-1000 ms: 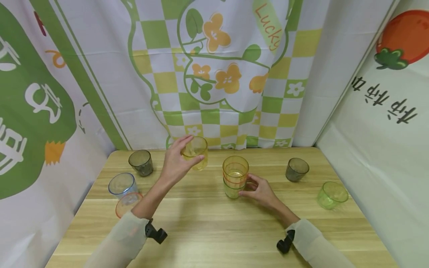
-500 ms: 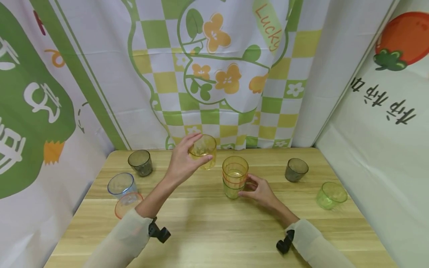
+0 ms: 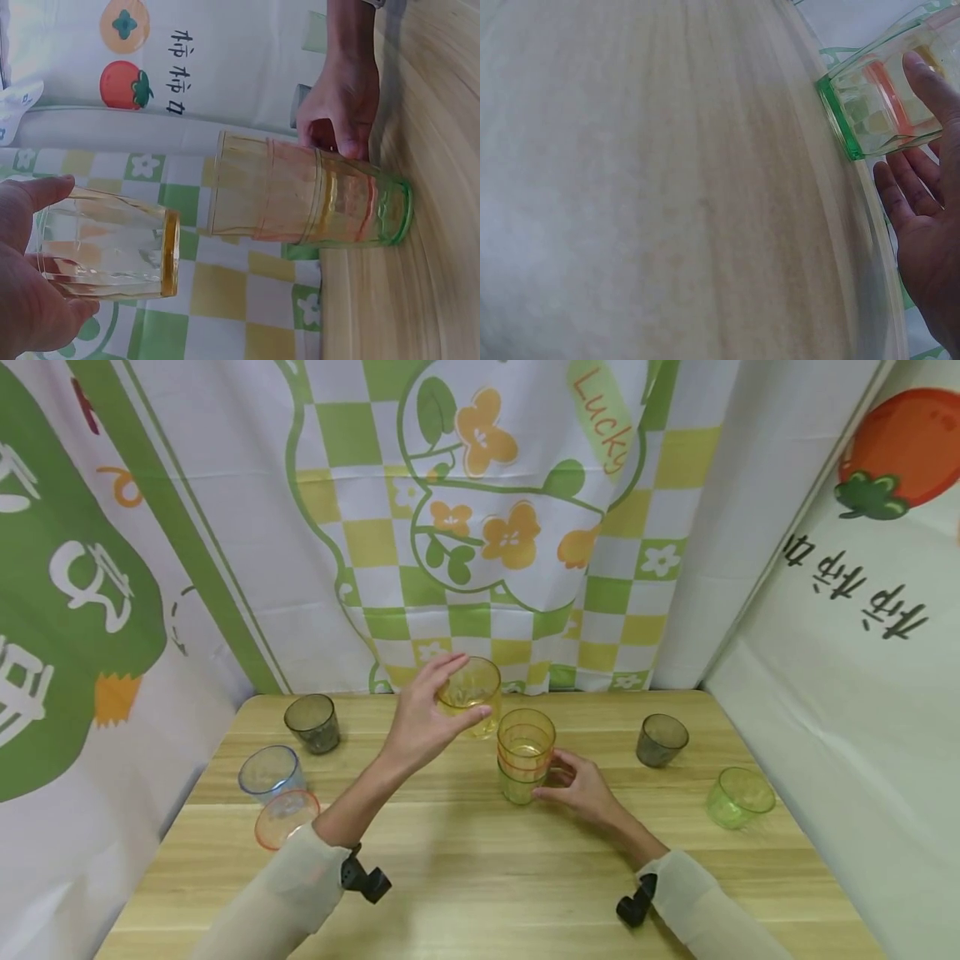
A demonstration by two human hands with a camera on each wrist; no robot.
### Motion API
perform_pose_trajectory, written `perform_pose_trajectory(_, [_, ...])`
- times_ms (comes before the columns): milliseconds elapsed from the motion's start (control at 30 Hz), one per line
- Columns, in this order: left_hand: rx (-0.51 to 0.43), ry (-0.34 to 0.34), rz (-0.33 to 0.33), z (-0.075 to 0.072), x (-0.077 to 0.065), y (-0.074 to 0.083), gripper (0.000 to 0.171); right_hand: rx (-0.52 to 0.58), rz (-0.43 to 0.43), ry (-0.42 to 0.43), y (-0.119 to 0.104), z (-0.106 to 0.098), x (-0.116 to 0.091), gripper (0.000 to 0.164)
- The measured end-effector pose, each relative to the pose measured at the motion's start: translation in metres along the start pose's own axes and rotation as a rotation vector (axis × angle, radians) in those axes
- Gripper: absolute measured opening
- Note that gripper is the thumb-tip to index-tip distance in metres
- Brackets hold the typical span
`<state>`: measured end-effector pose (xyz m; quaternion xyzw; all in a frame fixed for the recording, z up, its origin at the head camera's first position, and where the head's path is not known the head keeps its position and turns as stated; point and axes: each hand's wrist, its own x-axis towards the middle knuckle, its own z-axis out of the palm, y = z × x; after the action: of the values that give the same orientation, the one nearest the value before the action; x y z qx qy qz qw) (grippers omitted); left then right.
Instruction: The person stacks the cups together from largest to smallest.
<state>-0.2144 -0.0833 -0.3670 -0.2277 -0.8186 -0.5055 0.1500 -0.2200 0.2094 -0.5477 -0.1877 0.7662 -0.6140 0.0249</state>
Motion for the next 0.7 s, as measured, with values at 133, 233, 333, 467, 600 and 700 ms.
perform_pose_trajectory(133, [-0.006,-0.003,0.003,0.003,0.001,0.004,0.080,0.004,0.003,-0.001,0.000,0.001,0.000,0.067])
perform_pose_trajectory(233, [-0.020,-0.010,0.008,0.007,0.003,0.007,0.079,0.000,0.005,0.008,0.001,0.000,0.000,0.067])
perform_pose_trajectory(333, [-0.041,-0.015,0.011,0.011,0.004,0.008,0.078,-0.011,0.006,0.010,0.000,0.000,-0.001,0.067])
perform_pose_trajectory(467, [-0.061,-0.023,0.023,0.016,0.005,0.009,0.078,-0.022,0.010,0.007,0.000,0.000,-0.002,0.068])
perform_pose_trajectory(600, [-0.068,-0.026,0.024,0.021,0.005,0.009,0.080,-0.020,0.002,0.005,-0.001,0.000,-0.001,0.068])
perform_pose_trajectory(700, [-0.073,-0.030,0.019,0.024,0.005,0.009,0.080,-0.014,-0.017,0.007,-0.001,0.001,-0.001,0.068])
